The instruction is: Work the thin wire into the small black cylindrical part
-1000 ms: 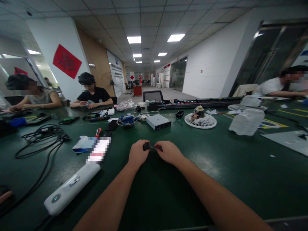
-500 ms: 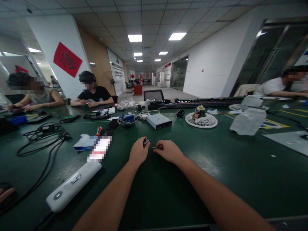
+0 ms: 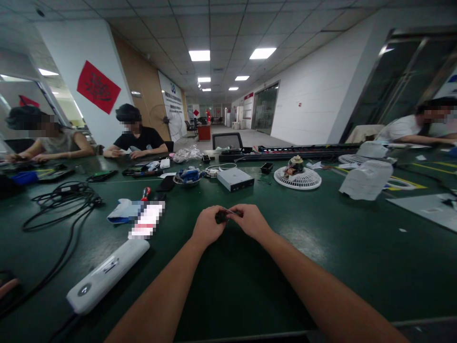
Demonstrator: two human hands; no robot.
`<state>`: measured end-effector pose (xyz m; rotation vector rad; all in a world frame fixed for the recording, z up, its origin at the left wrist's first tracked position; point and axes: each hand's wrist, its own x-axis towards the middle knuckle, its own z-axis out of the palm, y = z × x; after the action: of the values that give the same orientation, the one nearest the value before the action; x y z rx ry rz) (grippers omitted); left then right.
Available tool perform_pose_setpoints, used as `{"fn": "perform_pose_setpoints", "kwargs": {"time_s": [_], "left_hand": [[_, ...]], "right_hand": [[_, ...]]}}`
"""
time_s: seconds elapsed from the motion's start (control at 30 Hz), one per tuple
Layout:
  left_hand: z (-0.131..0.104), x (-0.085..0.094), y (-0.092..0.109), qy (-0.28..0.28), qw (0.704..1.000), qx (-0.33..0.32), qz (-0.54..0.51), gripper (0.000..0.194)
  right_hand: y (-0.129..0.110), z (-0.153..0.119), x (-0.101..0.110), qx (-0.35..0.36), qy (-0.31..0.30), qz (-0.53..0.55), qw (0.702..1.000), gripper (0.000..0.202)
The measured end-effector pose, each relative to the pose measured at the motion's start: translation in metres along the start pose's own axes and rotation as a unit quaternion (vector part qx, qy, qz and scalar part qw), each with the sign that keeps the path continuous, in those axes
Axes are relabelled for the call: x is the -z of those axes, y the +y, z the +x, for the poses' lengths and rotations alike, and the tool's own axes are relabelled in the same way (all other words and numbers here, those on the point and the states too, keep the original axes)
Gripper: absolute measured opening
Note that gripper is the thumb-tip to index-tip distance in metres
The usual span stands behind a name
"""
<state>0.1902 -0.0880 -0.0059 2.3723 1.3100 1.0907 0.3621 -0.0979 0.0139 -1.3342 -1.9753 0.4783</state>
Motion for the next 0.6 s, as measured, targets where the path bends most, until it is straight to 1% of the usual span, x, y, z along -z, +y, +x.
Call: {"fn": "perform_pose_setpoints", "kwargs": {"time_s": [0.1, 0.27, 0.33, 0.47, 0.6], "left_hand": [[-0.0004, 0.0002, -0.0001, 0.006, 1.000, -0.001, -0.012, 0.024], [-0.0006, 0.0028, 0.0038, 0.011, 1.000, 0.001, -0.018, 0.031], [-0.0007, 0.0032, 0.0047, 0.011, 1.000, -0.007, -0.015, 0.032], [-0.0012, 0.0029, 0.0047, 0.006, 1.000, -0.022, 0.000, 0.032], [-0.0016, 0.0031, 0.0053, 0.003, 1.000, -0.027, -0.004, 0.030]], "right_hand": [[-0.0004, 0.0007, 0.0007, -0.014, 0.035, 0.013, 0.999, 0.015], [0.0058, 0.0036, 0.0000, -0.011, 0.053, 0.010, 0.998, 0.013], [0.0069, 0.0035, -0.0006, -0.012, 0.052, 0.004, 0.999, 0.010], [0.0060, 0.0018, -0.0021, -0.038, 0.023, 0.005, 0.999, 0.009], [0.0082, 0.0023, -0.0046, -0.074, 0.034, 0.024, 0.996, 0.016]]}}
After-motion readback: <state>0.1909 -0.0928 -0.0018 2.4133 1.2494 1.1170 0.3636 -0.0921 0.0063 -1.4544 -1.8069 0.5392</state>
